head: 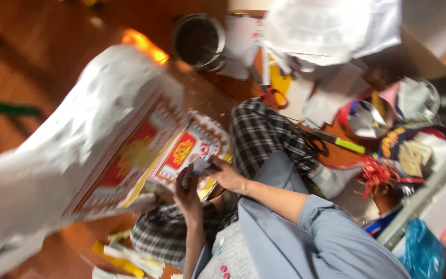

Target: Decorating a paper-mache horse with colorful paper and stickers

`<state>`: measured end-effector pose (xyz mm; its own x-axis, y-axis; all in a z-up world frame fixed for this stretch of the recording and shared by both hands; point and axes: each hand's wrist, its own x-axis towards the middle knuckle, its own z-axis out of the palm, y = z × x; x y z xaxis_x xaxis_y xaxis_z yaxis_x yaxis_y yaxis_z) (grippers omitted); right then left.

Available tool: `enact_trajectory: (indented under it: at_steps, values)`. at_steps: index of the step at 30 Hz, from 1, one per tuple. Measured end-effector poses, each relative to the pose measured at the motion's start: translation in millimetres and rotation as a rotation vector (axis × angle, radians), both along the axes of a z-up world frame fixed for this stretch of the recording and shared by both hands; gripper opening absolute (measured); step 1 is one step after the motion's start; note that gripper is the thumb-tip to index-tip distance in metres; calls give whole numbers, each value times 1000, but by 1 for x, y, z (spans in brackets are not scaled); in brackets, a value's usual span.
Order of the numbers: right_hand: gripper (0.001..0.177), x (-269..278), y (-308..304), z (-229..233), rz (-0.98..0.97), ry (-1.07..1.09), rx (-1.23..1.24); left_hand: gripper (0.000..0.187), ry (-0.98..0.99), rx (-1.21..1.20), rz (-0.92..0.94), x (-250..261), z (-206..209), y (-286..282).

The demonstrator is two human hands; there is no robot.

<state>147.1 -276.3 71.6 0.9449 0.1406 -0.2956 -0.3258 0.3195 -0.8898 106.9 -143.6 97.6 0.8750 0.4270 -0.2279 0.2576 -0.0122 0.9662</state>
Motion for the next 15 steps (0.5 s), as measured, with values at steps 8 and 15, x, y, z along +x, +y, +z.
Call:
enact_trajectory:
  at_steps: [8, 15]
  values:
    - [59, 49, -38, 15, 460, 213, 11, 44, 238, 164, 15, 7, -10, 15]
    - [16, 94, -27, -9, 437, 240, -236, 60, 372, -4, -276, 43, 39, -36]
